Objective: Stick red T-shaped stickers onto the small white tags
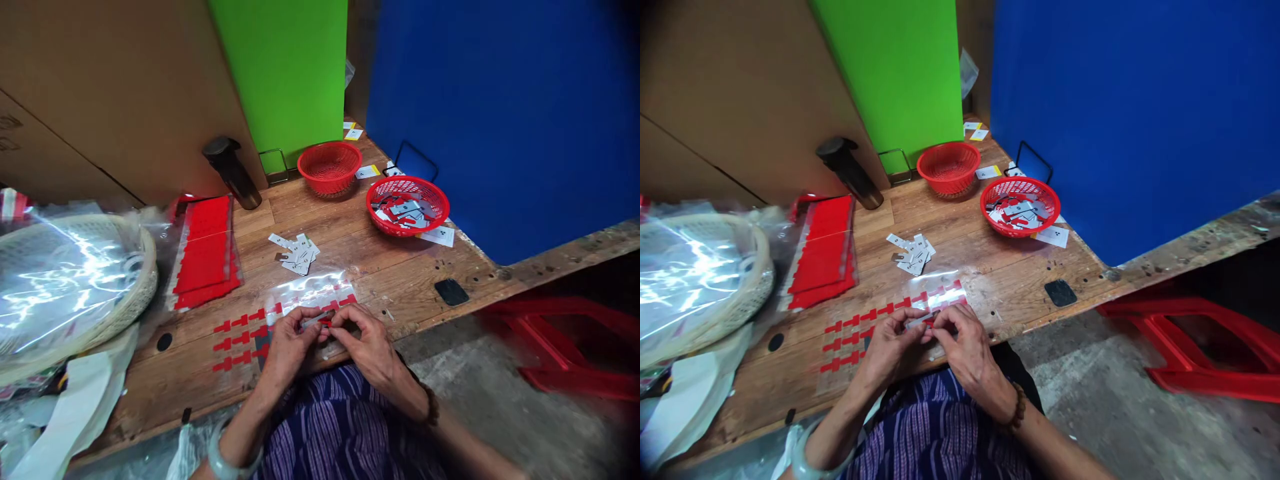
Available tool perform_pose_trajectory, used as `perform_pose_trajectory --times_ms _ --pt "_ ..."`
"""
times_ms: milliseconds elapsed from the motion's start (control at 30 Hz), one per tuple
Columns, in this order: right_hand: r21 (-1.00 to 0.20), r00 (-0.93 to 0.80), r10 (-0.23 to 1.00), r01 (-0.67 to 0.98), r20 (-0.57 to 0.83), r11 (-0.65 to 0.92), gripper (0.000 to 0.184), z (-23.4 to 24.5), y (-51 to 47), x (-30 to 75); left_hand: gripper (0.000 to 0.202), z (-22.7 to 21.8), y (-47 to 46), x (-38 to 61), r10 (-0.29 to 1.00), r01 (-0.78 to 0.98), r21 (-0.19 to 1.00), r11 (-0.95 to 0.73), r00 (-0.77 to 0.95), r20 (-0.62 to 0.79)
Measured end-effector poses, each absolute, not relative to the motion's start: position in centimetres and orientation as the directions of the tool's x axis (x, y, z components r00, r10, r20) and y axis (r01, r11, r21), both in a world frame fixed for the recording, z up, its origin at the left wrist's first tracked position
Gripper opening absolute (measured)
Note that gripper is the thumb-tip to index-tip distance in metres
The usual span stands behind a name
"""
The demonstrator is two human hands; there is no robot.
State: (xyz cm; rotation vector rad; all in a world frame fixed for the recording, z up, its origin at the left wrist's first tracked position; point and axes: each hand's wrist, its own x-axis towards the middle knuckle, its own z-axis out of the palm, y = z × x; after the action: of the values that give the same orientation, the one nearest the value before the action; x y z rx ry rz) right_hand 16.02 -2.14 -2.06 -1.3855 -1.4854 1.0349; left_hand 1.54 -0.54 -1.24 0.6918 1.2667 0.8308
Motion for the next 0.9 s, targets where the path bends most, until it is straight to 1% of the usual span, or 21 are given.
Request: perform_pose_trajectory --times_ms 200,333,433,633,900 --pt "-0.959 0.031 0.997 0.279 0.07 0.058 0.01 -1.8 -2.0 16.1 0.031 -1.2 -0.5 1.6 0.844 -0.128 0.834 0.536 0.089 -0.529" --pt "-0.966 -0.037 0.999 0.258 0.002 0.011 0.009 -1.6 -1.8 16.5 0.036 -1.1 -0.5 1.4 0.83 -0.172 0.812 0.558 0.122 -0.545" --pt "-0.966 -0.047 0.998 0.256 -0.047 -0.034 0.009 -1.6 -1.6 16.7 0.04 -1.1 -0.4 1.2 0.798 -0.19 0.775 0.602 0.158 -0.581" --pt "-0.946 -0.068 0.995 0.322 -0.07 -0.045 0.011 -2.1 -1.2 16.7 0.041 -1.1 -0.3 1.1 0.756 -0.218 0.724 0.654 0.152 -0.637" --pt "-0.921 -0.092 0.994 0.388 -0.052 -0.012 0.012 -1.9 -1.0 16.8 0.038 -1.3 -0.2 1.0 0.753 -0.2 0.727 0.657 0.15 -0.64"
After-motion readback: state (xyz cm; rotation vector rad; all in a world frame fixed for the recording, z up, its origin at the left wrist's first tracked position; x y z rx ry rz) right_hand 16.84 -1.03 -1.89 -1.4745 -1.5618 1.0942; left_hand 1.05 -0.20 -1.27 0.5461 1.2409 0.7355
